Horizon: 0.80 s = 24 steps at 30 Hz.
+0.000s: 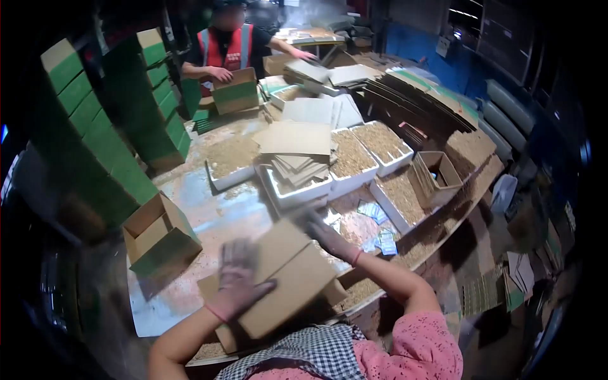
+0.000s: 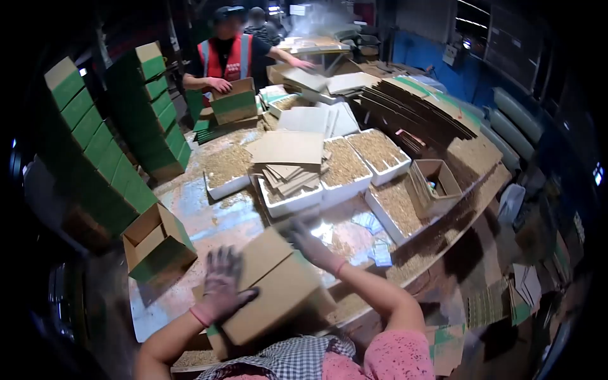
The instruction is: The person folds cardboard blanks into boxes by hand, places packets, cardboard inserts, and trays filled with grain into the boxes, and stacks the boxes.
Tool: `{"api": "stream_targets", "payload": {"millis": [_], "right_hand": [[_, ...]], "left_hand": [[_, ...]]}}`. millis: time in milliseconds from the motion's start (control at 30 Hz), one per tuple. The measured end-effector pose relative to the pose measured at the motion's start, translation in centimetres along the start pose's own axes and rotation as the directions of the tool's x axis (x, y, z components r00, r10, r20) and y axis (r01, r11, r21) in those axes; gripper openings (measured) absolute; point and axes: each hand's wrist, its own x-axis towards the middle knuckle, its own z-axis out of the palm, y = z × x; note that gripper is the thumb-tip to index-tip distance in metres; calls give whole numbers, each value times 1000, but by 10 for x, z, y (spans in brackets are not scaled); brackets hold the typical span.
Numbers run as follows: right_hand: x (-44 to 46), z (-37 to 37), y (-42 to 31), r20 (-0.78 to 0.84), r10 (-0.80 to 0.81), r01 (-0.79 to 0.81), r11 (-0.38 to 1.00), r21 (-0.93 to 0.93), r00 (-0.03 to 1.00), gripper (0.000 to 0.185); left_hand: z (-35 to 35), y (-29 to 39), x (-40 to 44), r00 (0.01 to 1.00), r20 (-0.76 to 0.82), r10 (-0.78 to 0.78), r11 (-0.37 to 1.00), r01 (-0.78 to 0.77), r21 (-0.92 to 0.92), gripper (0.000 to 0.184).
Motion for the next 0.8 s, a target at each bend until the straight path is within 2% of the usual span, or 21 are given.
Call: {"api": "stream_targets", "payload": {"millis": [33,100,167,200,233,267,300,333,367,400,433,467,500,533,567,600,633,667,733,767,800], "right_hand": [[-15,14,33,-138,19,27,946,323,990,57],[-55,40,76,12,184,-158,808,568,983,56],[-102,62,22,314,344,-463,575,674,885,53],[-77,63,40,247,106,-233,792,565,963,50],[-51,63,56,164,-138,55,901,431,977,47],[-52,47,-9,35,-145,114,887,447,989,43],[-53,31,-77,-95,-149,176,877,448,984,39],[-48,40,-99,-138,-367,379,923,70,920,48],[-48,51,-129,10,-295,291,936,-198,955,50],[-37,81,-135,115,-290,310,841,-443,950,49],[-28,123,-97,108,-589,545,642,-539,801,49],[-30,142,-102,210,-474,498,639,-587,855,46],[-26,169,-77,177,-599,569,565,-597,781,39],[-29,184,-78,232,-575,581,553,-598,785,30],[-33,209,-71,312,-566,626,529,-573,763,25],[-37,236,-52,393,-675,758,401,-514,624,25],[-44,258,-42,559,-569,796,379,-472,603,27],[-54,245,-50,559,-562,791,393,-468,610,27],[-63,179,-80,437,-562,680,712,-178,703,31],[-68,138,-77,214,-494,536,732,-420,843,37],[-69,87,-47,-134,-479,451,871,-192,867,37]], "left_hand": [[3,-14,-17,999,-27,-29,999,28,-33,96],[1,-40,-42,995,-26,-97,986,92,-138,96],[-2,-58,-70,994,-68,-80,966,61,-250,98],[7,-76,-85,995,-76,62,992,-70,-104,90],[32,-81,-100,968,-232,-96,922,-1,-388,83],[59,-82,-111,902,-318,-293,763,21,-645,76],[69,-76,-117,921,-61,-385,277,52,-959,67],[103,-80,-127,913,52,-404,51,80,-996,58],[135,-84,-137,894,165,-416,-178,98,-979,51],[176,-106,-153,897,169,-409,-185,100,-978,51],[210,-132,-166,867,295,-403,-433,103,-895,46],[225,-143,-168,835,413,-364,-652,88,-753,43],[131,-94,-133,501,672,-545,-680,204,-704,37],[131,-121,-159,873,378,-308,-676,79,-733,38],[105,-113,-140,880,373,-295,-674,86,-734,38],[65,-87,-112,838,281,-468,-332,128,-935,40],[29,-57,-91,793,133,-595,50,202,-978,47],[14,-42,-80,761,-59,-646,420,290,-860,56],[36,-67,-94,814,49,-579,347,300,-888,64],[42,-74,-100,819,60,-571,240,236,-942,66],[46,-74,-100,822,74,-565,122,172,-978,68]]}}
